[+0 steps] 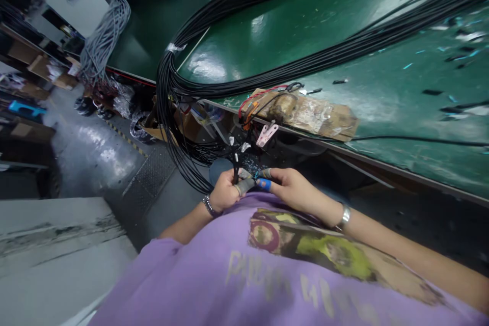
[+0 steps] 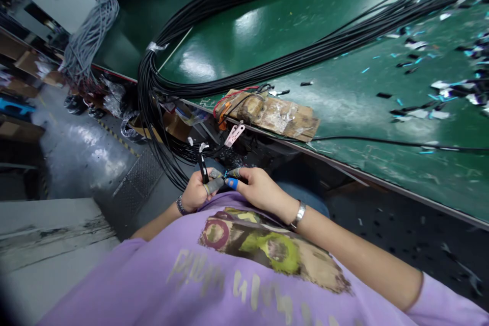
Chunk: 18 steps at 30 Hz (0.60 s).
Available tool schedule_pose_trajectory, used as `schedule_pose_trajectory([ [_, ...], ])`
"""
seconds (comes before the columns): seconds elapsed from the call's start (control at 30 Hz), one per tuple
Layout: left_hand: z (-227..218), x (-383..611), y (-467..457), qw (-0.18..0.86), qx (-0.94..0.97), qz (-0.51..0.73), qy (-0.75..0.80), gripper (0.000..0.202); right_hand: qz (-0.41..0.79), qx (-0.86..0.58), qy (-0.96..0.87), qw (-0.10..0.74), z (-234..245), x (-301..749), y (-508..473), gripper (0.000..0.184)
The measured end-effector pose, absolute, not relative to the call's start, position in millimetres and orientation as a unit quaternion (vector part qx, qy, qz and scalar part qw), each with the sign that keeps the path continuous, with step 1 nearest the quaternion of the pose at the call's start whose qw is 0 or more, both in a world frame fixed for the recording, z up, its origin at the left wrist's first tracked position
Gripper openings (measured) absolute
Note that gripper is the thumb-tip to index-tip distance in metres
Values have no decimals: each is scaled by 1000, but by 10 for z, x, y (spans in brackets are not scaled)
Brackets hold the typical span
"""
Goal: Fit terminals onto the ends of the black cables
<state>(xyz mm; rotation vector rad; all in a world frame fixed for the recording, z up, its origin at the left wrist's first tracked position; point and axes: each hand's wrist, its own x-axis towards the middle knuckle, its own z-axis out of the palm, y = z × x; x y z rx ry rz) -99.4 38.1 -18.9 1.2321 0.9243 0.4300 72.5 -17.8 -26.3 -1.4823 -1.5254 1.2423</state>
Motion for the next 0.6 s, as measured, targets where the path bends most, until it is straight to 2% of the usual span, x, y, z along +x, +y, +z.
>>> schedule_pose_trajectory([
  [0.17,-239,-1010,400,714,529,209,408,48,498,-567,-561,340,-237,804,-180,35],
  [0.37,-228,-1014,421,753,496,160,403,50,566,-513,-479,432,-149,789,-146,41],
  [0.6,-214,-1051,426,755,527,95,379,49,693,-489,-360,390,-200,693,-30,47],
])
